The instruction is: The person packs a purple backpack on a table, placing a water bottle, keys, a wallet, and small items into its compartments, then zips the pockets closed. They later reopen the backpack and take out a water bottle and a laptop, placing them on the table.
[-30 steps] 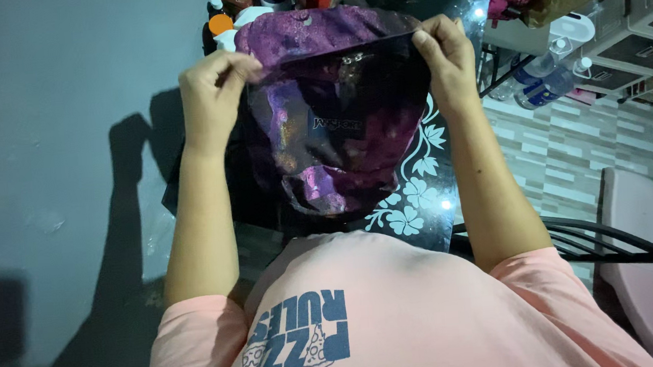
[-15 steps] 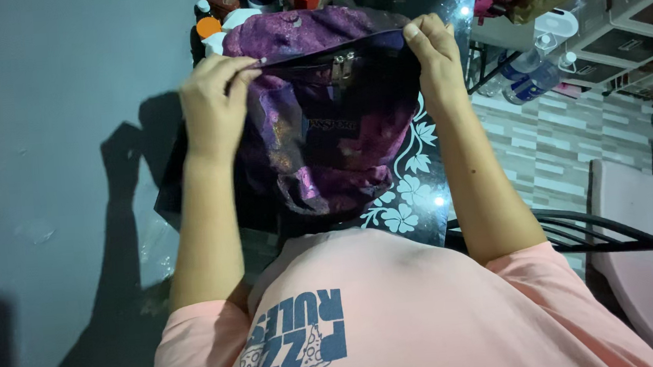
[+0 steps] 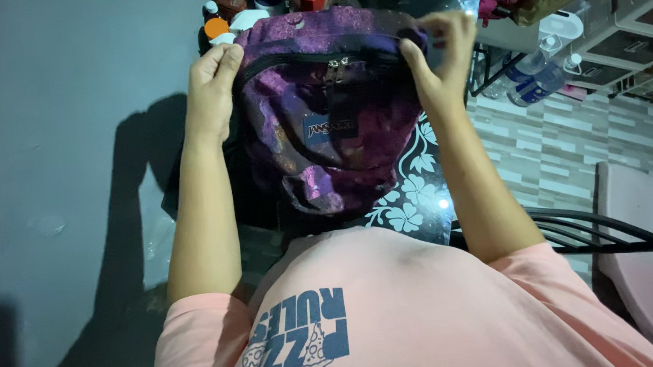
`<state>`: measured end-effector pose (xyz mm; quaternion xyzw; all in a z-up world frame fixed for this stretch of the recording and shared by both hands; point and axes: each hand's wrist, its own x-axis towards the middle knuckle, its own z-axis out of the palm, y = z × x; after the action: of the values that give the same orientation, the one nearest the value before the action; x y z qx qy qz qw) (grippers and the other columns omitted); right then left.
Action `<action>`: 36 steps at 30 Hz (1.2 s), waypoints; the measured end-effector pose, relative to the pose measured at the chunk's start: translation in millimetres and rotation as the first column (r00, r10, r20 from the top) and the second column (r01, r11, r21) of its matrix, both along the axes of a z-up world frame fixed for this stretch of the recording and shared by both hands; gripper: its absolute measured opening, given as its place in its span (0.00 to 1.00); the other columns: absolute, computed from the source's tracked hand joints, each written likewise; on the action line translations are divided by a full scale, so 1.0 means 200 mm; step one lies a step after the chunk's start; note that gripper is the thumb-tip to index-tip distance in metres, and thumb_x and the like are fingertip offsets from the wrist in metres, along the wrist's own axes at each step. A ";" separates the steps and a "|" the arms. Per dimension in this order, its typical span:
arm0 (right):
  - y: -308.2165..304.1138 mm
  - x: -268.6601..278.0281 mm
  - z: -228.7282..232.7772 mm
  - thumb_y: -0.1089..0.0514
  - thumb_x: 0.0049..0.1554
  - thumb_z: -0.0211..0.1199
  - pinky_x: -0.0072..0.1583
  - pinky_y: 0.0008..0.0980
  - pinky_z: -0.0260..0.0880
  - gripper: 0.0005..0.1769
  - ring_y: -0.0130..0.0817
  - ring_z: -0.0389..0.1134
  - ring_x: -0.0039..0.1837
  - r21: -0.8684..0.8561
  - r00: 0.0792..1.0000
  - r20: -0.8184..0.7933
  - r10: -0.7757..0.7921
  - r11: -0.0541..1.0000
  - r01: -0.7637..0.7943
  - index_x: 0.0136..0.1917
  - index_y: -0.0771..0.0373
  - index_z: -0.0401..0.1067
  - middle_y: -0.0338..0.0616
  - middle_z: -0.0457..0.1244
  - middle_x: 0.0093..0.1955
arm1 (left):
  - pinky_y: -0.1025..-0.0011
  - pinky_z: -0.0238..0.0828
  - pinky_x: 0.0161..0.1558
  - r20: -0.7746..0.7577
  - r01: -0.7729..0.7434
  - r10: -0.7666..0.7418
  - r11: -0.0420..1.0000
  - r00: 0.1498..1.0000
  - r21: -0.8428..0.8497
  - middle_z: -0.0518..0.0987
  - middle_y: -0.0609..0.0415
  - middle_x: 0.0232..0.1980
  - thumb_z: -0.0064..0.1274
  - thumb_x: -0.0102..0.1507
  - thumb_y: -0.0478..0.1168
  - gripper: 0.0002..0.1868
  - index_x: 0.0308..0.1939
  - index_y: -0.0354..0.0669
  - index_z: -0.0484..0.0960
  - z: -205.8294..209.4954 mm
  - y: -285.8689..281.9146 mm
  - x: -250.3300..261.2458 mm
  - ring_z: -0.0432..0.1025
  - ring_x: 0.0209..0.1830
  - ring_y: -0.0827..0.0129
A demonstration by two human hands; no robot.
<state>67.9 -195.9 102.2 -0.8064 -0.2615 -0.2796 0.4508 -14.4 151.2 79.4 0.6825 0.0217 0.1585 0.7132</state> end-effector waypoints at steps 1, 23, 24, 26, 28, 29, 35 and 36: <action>-0.02 -0.04 -0.01 0.55 0.61 0.70 0.61 0.35 0.64 0.16 0.36 0.60 0.60 0.048 1.000 -0.004 -0.010 0.999 0.011 0.57 0.65 0.70 0.45 0.55 0.55 | 0.78 0.65 0.53 -0.027 -0.013 0.013 1.000 1.000 0.013 0.76 0.67 0.38 0.50 0.71 0.50 0.17 0.46 0.38 0.82 0.00 0.00 -0.01 0.67 0.41 0.80; -0.25 0.09 -0.14 0.64 0.66 0.64 0.51 0.23 0.68 0.02 0.24 0.66 0.47 0.538 0.709 -0.529 0.466 0.830 -0.144 0.51 0.66 0.75 0.37 0.68 0.45 | 0.77 0.63 0.49 -0.028 -0.044 0.045 0.998 0.999 0.049 0.69 0.66 0.36 0.50 0.74 0.49 0.17 0.44 0.37 0.80 0.00 -0.05 -0.03 0.60 0.39 0.79; -0.26 0.11 -0.14 0.63 0.68 0.64 0.50 0.24 0.66 0.03 0.24 0.65 0.46 0.630 0.622 -0.544 0.564 0.764 -0.141 0.52 0.64 0.74 0.36 0.66 0.45 | 0.77 0.61 0.47 -0.038 -0.044 0.046 0.997 0.998 0.057 0.68 0.66 0.35 0.50 0.74 0.49 0.17 0.43 0.38 0.79 -0.01 -0.05 -0.03 0.59 0.38 0.79; -0.25 0.12 -0.12 0.59 0.69 0.62 0.50 0.27 0.67 0.05 0.27 0.65 0.45 0.746 0.497 -0.542 0.678 0.660 -0.087 0.51 0.62 0.73 0.36 0.66 0.45 | 0.76 0.59 0.44 -0.058 -0.045 0.049 0.996 0.997 0.073 0.66 0.66 0.34 0.50 0.75 0.49 0.17 0.41 0.39 0.79 -0.01 -0.04 -0.03 0.58 0.36 0.78; -0.22 0.12 -0.11 0.55 0.68 0.60 0.51 0.31 0.71 0.08 0.31 0.68 0.46 0.801 0.436 -0.538 0.722 0.599 -0.005 0.49 0.60 0.73 0.37 0.68 0.44 | 0.75 0.61 0.47 -0.064 -0.038 0.041 0.998 0.997 0.057 0.69 0.64 0.36 0.54 0.75 0.48 0.17 0.43 0.36 0.81 0.00 -0.02 -0.02 0.60 0.39 0.77; -0.20 0.13 -0.11 0.54 0.66 0.59 0.52 0.32 0.73 0.08 0.31 0.70 0.47 0.794 0.425 -0.563 0.709 0.607 0.038 0.49 0.60 0.74 0.38 0.69 0.45 | 0.74 0.62 0.48 -0.067 -0.034 0.037 0.998 0.997 0.049 0.70 0.64 0.37 0.56 0.75 0.48 0.17 0.44 0.35 0.82 0.01 -0.01 -0.02 0.61 0.40 0.77; -0.18 0.13 -0.12 0.53 0.64 0.61 0.53 0.31 0.70 0.10 0.30 0.68 0.49 0.745 0.494 -0.584 0.644 0.667 0.012 0.51 0.61 0.74 0.39 0.68 0.47 | 0.70 0.61 0.70 0.142 0.067 -0.052 0.992 0.989 -0.103 0.82 0.62 0.56 0.61 0.66 0.46 0.27 0.67 0.44 0.75 0.04 0.00 -0.03 0.74 0.59 0.76; -0.18 0.12 -0.13 0.54 0.67 0.64 0.53 0.30 0.66 0.09 0.28 0.66 0.50 0.695 0.593 -0.569 0.570 0.719 -0.024 0.52 0.63 0.74 0.39 0.66 0.47 | 0.69 0.65 0.70 0.125 0.027 -0.015 0.995 0.992 -0.094 0.82 0.61 0.53 0.61 0.67 0.46 0.26 0.67 0.44 0.76 0.04 -0.02 -0.03 0.74 0.56 0.75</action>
<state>90.9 -232.3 76.3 -0.5892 -0.0823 0.0964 0.7980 -20.7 147.5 86.8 0.6367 -0.0225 0.1919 0.7465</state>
